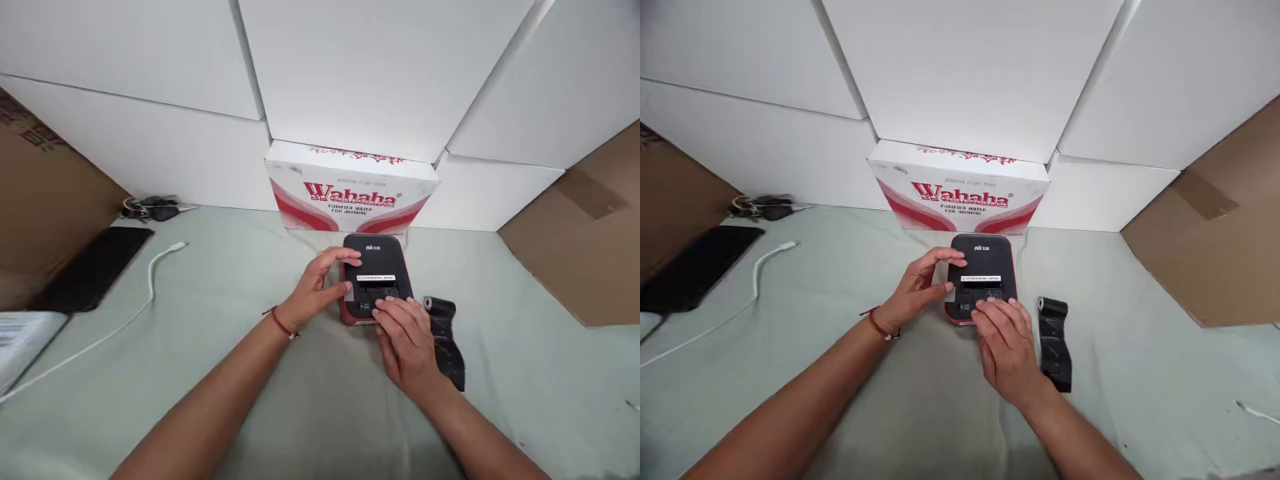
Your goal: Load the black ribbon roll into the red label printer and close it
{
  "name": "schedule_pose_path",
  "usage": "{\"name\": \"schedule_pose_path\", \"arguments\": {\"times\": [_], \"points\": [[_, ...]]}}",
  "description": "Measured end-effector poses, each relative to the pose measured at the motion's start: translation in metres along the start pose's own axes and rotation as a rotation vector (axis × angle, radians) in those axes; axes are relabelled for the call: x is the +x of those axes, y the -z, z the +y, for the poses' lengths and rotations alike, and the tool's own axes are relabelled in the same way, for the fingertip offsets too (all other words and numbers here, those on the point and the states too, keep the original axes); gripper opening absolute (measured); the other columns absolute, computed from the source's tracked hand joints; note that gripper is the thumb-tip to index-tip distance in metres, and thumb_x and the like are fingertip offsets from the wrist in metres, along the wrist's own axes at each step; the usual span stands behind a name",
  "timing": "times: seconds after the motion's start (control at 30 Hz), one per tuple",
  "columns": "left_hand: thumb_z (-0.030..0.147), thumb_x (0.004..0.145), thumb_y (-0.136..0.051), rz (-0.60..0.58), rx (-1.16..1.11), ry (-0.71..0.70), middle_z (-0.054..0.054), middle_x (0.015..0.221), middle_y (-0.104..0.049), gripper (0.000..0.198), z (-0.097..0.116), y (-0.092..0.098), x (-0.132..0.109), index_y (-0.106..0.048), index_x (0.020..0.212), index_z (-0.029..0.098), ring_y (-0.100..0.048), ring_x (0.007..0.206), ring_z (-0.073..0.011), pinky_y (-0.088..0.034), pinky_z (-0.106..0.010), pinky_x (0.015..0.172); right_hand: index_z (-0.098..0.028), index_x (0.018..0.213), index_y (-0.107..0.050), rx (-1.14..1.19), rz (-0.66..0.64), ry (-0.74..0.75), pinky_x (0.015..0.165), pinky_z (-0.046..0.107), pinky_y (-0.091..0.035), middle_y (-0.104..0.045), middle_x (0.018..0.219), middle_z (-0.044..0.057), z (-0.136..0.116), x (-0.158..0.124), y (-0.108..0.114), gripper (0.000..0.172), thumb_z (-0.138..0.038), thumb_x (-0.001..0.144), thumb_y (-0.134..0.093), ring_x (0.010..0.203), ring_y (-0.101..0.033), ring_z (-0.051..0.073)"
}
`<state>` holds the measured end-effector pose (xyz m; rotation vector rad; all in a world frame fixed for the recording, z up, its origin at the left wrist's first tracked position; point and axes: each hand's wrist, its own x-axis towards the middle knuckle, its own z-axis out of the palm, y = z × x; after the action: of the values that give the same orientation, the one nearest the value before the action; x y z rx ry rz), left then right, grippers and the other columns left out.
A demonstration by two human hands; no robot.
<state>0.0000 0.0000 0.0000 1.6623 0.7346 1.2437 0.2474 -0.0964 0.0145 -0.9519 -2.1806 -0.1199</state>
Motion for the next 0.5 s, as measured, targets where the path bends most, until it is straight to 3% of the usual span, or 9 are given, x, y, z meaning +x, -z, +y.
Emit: {"name": "schedule_pose_path", "arguments": {"times": [0.1,0.2,0.33,0.5], "points": [[0.048,0.088,-0.092,0.005,-0.176,0.04,-0.008,0.179,-0.046,0.093,-0.003,-0.008,0.005,-0.048,0.169,0.036,-0.032,0.172,-0.0382,-0.02,-0.056,0.145,-0.014,0.141,-0.068,-0.016,0.007,-0.005,0.132,0.045,-0.039,-0.078,0.138,0.015,0.002,-0.001,0.001,0.041,-0.003,0.103,-0.06,0.139,-0.064,0.024],[0.05,0.08,-0.097,-0.019,-0.354,0.145,0.0,0.194,-0.012,0.127,-0.012,-0.011,0.006,-0.018,0.18,0.046,-0.004,0.181,-0.036,-0.007,-0.054,0.148,-0.017,0.14,-0.069,-0.002,0.009,-0.007,0.128,0.046,-0.045,-0.08,0.135,0.013,0.003,0.003,0.005,0.04,-0.005,0.103,-0.062,0.135,-0.069,0.024],[0.051,0.079,-0.098,-0.072,-0.464,0.231,0.0,0.195,-0.011,0.142,-0.02,-0.008,0.002,0.002,0.18,0.052,-0.009,0.181,-0.0354,-0.008,-0.057,0.147,-0.021,0.135,-0.072,0.061,0.039,-0.067,0.121,0.05,-0.052,-0.083,0.129,0.011,0.007,0.02,0.024,0.033,-0.011,0.104,-0.065,0.132,-0.071,0.027],[0.052,0.083,-0.096,-0.087,-0.469,0.278,0.003,0.195,-0.004,0.14,-0.02,-0.006,-0.001,0.005,0.179,0.054,-0.005,0.182,-0.0336,-0.014,-0.057,0.147,-0.025,0.123,-0.074,0.157,0.12,-0.11,0.108,0.051,-0.061,-0.084,0.117,0.009,0.016,0.052,0.044,0.028,-0.008,0.103,-0.065,0.122,-0.074,0.027]]}}
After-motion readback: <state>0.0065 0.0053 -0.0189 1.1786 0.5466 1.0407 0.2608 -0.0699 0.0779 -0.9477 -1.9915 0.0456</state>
